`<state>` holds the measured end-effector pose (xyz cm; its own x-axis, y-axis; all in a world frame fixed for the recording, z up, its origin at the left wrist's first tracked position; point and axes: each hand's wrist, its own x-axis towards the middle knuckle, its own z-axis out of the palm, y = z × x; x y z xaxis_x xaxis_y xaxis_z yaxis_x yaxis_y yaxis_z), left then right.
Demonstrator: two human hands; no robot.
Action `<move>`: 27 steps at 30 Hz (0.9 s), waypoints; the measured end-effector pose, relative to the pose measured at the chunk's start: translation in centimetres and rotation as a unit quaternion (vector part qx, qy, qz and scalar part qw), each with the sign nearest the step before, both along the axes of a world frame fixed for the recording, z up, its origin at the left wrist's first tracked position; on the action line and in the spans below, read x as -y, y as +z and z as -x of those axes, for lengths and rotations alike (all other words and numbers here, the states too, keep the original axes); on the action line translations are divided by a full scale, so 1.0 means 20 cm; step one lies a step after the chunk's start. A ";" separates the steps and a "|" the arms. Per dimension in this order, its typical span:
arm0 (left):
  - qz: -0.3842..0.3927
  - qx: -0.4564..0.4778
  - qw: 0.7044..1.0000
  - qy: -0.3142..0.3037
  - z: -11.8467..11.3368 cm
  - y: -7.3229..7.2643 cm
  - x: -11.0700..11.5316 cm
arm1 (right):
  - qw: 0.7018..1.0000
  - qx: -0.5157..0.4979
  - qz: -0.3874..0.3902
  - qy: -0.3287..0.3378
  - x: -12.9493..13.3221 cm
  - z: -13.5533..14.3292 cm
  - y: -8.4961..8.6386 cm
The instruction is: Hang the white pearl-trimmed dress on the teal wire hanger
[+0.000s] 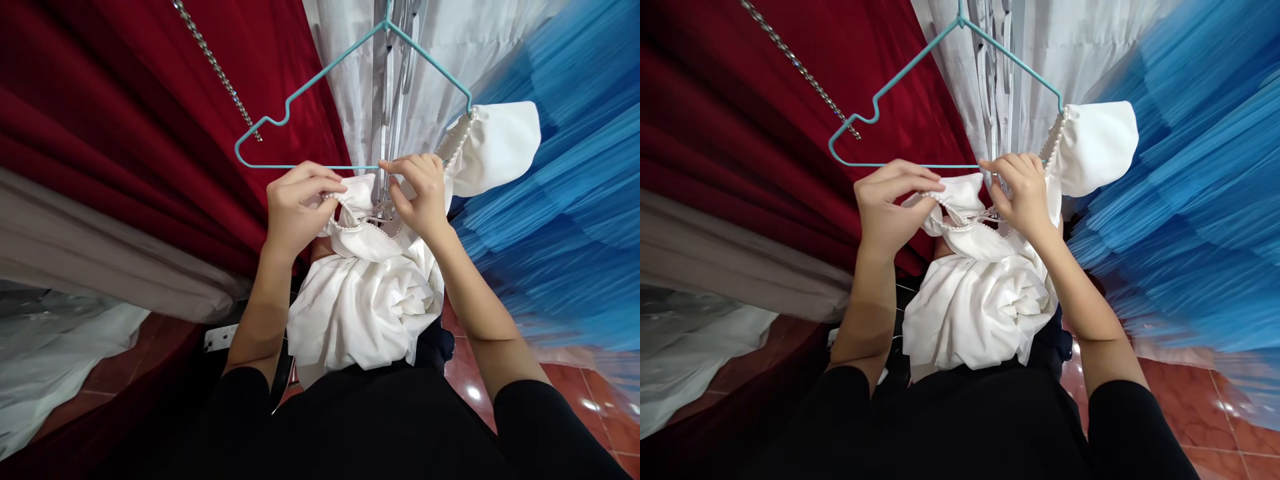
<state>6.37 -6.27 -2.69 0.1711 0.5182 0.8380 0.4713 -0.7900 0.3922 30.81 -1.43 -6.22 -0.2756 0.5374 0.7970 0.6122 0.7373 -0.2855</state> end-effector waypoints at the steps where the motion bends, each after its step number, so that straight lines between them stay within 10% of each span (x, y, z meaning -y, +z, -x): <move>1: -0.041 -0.008 0.999 0.013 -0.03 0.01 -0.03 | 1.000 0.004 -0.001 0.003 0.00 0.00 0.00; 8: 0.042 -0.079 0.990 0.112 -0.17 -0.05 -0.17 | 0.998 0.016 -0.040 0.041 0.01 -0.07 0.04; 14: 0.068 -0.068 0.988 0.124 -0.17 -0.07 -0.12 | 0.978 -0.081 -0.116 -0.151 -0.05 -0.29 0.16; 27: 0.057 -0.076 0.988 0.120 -0.14 -0.04 -0.12 | 0.977 -0.061 -0.053 -0.196 -0.20 -0.43 0.32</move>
<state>9.17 -3.81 -3.54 0.1500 0.6485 0.7463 0.7002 -0.6026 0.3829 39.45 2.54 0.20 0.0366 0.4955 0.8678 0.8199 0.4816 -0.3095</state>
